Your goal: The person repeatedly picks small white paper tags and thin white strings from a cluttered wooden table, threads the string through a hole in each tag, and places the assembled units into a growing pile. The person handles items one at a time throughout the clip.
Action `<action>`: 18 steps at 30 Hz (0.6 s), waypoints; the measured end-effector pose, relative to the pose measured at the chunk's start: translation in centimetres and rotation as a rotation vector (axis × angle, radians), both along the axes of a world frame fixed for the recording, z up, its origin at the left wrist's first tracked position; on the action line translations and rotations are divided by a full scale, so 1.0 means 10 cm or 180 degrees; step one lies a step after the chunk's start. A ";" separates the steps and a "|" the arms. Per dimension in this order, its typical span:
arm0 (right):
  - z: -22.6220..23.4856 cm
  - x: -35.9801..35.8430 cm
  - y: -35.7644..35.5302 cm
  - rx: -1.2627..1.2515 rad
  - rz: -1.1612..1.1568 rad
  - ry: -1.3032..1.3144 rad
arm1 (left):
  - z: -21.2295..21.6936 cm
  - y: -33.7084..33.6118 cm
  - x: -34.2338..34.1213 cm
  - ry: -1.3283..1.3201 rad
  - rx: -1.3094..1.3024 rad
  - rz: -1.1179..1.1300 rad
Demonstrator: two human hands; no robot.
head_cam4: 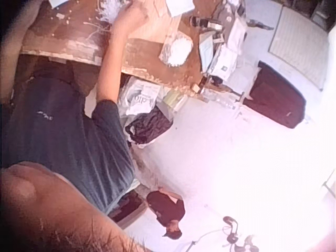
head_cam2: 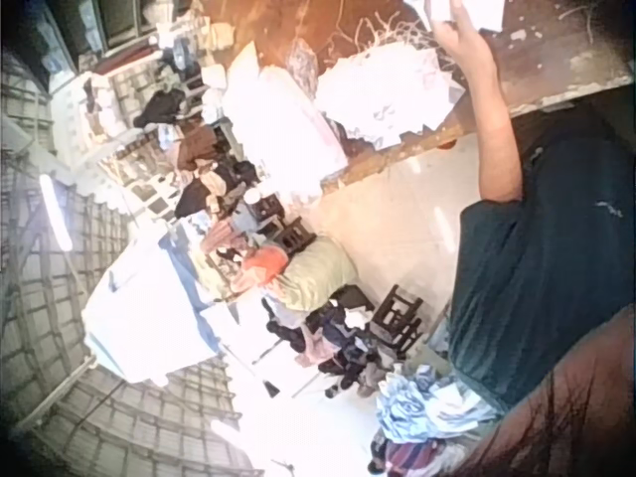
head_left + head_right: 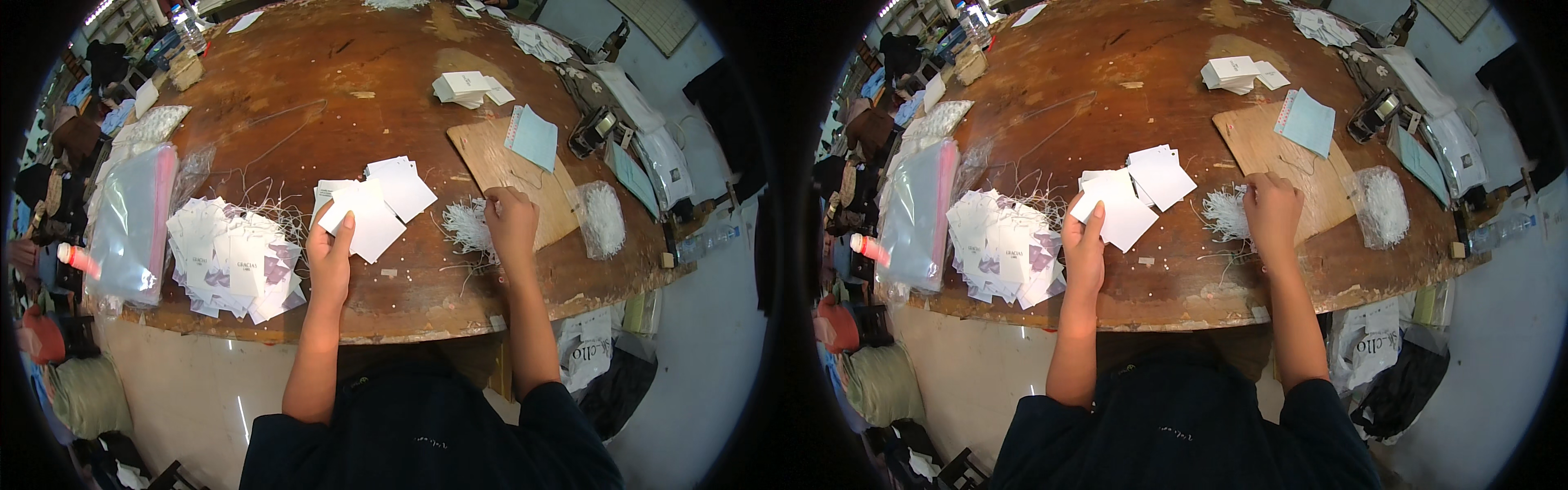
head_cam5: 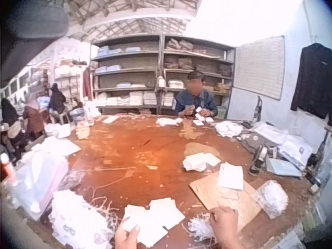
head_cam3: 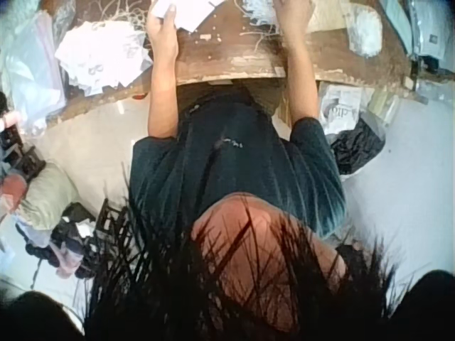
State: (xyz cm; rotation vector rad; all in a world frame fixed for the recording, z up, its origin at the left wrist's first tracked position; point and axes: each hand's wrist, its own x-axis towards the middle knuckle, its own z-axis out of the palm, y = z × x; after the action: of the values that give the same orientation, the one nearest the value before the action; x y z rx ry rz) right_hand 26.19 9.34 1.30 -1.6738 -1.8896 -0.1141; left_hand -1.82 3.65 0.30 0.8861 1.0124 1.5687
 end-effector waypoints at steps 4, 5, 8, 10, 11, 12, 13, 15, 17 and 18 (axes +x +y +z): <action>0.07 0.12 -0.02 -0.0043 0.0356 0.1647 | 0.02 0.00 0.05 -0.0029 0.0031 0.0036; 0.10 0.14 -0.04 -0.0059 0.0389 0.2087 | 0.03 0.00 0.06 -0.0044 0.0024 0.0075; 0.19 0.18 -0.06 -0.0130 0.0600 0.3167 | 0.05 -0.01 0.07 -0.0014 0.0098 0.0076; 0.25 0.18 -0.07 -0.0027 0.0497 0.3480 | 0.06 -0.02 0.08 -0.0043 0.0008 0.0037; 0.28 0.18 -0.08 0.0057 0.0536 0.3637 | 0.06 -0.01 0.08 -0.0065 -0.0022 0.0053; 0.30 0.16 -0.06 0.0024 0.0587 0.3699 | 0.06 -0.01 0.07 -0.0062 0.0015 0.0054; 0.34 0.13 -0.04 -0.0019 0.0612 0.3766 | 0.06 -0.01 0.07 -0.0057 -0.0001 0.0051; 0.41 0.09 -0.07 0.0164 0.0662 0.3889 | 0.05 -0.01 0.06 -0.0055 -0.0006 -0.0002; 0.53 0.08 -0.13 0.0552 0.0715 0.3999 | 0.03 -0.02 0.05 -0.0085 0.0004 -0.0022; 0.59 0.07 -0.14 0.0710 0.0858 0.4058 | 0.02 -0.02 0.05 -0.0142 -0.0010 -0.0079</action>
State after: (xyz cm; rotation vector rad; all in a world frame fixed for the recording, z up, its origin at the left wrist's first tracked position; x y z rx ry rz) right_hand 26.88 7.93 7.16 -0.8876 -1.0081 0.6686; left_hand -1.37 3.42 0.51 0.8550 0.9685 1.5590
